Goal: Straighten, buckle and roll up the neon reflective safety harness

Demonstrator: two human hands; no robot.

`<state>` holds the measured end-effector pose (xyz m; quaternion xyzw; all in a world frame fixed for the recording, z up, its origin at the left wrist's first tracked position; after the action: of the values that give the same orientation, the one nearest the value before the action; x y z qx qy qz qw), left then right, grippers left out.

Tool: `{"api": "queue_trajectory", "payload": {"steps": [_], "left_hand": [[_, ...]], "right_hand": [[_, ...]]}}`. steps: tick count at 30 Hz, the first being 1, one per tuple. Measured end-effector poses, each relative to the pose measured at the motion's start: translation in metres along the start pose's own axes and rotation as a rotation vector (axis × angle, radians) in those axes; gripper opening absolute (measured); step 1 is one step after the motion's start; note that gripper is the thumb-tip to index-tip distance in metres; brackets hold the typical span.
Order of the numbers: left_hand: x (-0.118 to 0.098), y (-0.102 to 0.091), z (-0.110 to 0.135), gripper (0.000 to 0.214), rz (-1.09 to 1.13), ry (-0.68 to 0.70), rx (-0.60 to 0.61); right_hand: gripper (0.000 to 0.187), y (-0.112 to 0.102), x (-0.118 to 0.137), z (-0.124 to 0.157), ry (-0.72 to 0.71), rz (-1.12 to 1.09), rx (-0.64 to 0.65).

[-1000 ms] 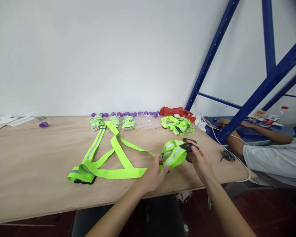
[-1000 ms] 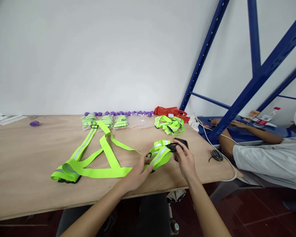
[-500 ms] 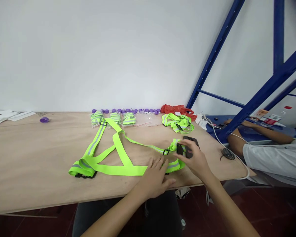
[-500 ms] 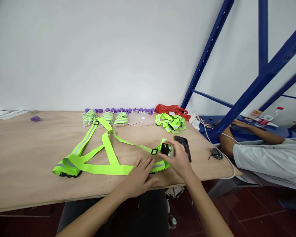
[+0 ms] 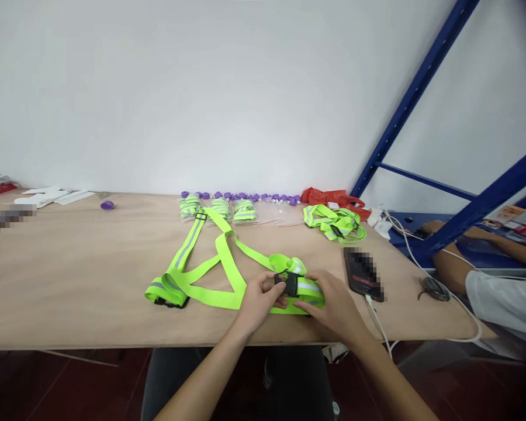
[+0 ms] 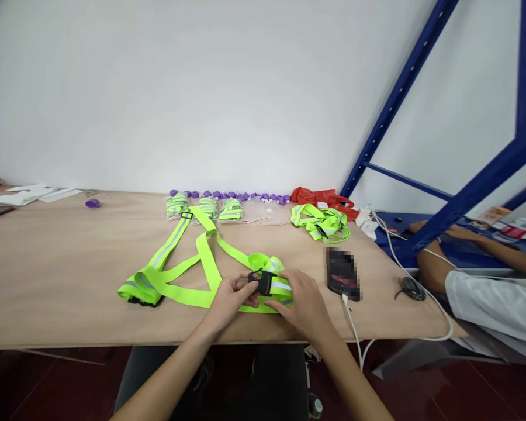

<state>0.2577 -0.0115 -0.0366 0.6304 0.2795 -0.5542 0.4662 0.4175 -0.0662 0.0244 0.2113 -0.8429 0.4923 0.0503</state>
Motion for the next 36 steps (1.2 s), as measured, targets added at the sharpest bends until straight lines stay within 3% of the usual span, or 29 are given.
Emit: {"api": "queue_trajectory", "payload": {"steps": [7,10,13,16,18,19,20,24,28,31,36], "left_hand": [[0.0,-0.007,0.007,0.064,-0.026,-0.058,0.013],[-0.019,-0.019,0.022,0.054,-0.23,-0.003,-0.034],[-0.063,-0.063,0.059,0.036,-0.544,0.136,-0.223],[-0.107,-0.142,0.116,0.028,-0.76,0.225,-0.617],[-0.12,-0.187,0.148,0.028,-0.87,0.217,-0.786],[-0.121,-0.199,0.157,0.03,-1.021,0.198,-0.806],[-0.117,-0.205,0.159,0.03,-1.116,0.165,-0.746],[-0.087,-0.197,0.147,0.031,-1.328,0.067,-0.534],[-0.078,-0.182,0.123,0.035,-1.477,-0.062,-0.505],[-0.084,-0.186,0.114,0.035,-1.485,-0.163,-0.557],[-0.095,-0.218,0.118,0.033,-1.469,-0.321,-0.768]], "right_hand": [[0.037,0.024,0.008,-0.009,0.074,-0.306,0.1],[0.035,0.031,0.012,-0.009,0.034,-0.331,0.112],[0.035,0.033,0.012,-0.004,0.037,-0.299,0.05],[0.035,0.037,0.011,0.001,0.049,-0.28,0.042],[0.034,0.04,0.01,0.004,0.036,-0.275,0.062],[0.034,0.042,0.01,0.006,0.026,-0.271,0.068],[0.034,0.043,0.01,0.007,0.017,-0.264,0.068],[0.036,0.048,0.007,0.014,0.001,-0.235,0.048],[0.036,0.05,0.003,0.02,0.05,-0.194,0.043],[0.035,0.048,0.004,0.022,0.038,-0.17,0.022],[0.037,0.047,0.006,0.024,0.096,-0.141,0.055]]}}
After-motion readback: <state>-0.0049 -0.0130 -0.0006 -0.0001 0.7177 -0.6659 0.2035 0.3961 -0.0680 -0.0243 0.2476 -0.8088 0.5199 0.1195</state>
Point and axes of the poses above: each hand's wrist, its own z-axis away from the middle knuckle, its own y-axis out of the palm, x = y × z, the point moved 7 cm from there along -z, towards the middle knuckle
